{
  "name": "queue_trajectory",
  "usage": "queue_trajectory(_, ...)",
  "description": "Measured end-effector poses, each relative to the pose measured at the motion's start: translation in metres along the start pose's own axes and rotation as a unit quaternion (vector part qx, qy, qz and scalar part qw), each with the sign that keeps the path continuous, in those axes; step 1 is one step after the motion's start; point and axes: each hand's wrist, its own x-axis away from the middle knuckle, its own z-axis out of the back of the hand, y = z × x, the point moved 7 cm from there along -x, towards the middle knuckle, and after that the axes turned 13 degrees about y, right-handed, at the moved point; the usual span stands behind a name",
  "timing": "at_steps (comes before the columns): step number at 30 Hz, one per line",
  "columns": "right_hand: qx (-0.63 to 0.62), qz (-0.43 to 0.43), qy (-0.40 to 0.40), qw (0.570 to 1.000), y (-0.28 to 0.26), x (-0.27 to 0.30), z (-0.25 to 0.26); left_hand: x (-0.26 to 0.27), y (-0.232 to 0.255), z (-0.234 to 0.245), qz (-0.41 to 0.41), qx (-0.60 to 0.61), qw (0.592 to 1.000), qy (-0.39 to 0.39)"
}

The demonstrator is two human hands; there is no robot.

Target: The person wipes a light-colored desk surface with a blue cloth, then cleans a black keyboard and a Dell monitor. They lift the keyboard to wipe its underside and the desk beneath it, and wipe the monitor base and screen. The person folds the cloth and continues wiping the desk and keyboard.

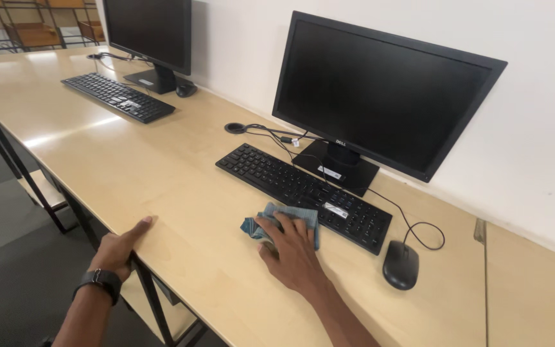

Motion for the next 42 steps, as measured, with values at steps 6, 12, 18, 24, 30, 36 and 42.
queue_trajectory(6, 0.047, 0.036, 0.042, 0.997, 0.001, 0.007, -0.005, -0.001, 0.001, 0.002, -0.038, 0.004, 0.998, -0.059)
queue_trajectory(12, 0.116, -0.067, -0.016, 0.991, 0.011, -0.001, -0.005, -0.006, 0.006, -0.005, -0.017, -0.013, 0.996, -0.083)
queue_trajectory(18, 0.139, -0.042, 0.117, 0.982, 0.023, -0.010, -0.011, -0.042, 0.038, -0.005, -0.088, -0.222, 0.971, 0.029)
queue_trajectory(24, 0.164, -0.087, 0.111, 0.976, 0.016, -0.008, -0.006, -0.026, 0.170, -0.104, -0.545, -0.311, 0.775, -0.072)
queue_trajectory(30, 0.227, -0.134, 0.196, 0.944, -0.001, -0.011, 0.012, -0.014, 0.126, -0.202, -0.576, -0.392, 0.680, -0.228)
queue_trajectory(36, 0.303, -0.141, 0.304, 0.892, 0.006, -0.020, 0.034, 0.040, 0.081, -0.247, -0.553, -0.450, 0.647, -0.271)
queue_trajectory(42, 0.310, -0.177, 0.384, 0.851, 0.026, -0.024, 0.071, 0.029, 0.074, -0.264, -0.510, -0.477, 0.687, -0.200)
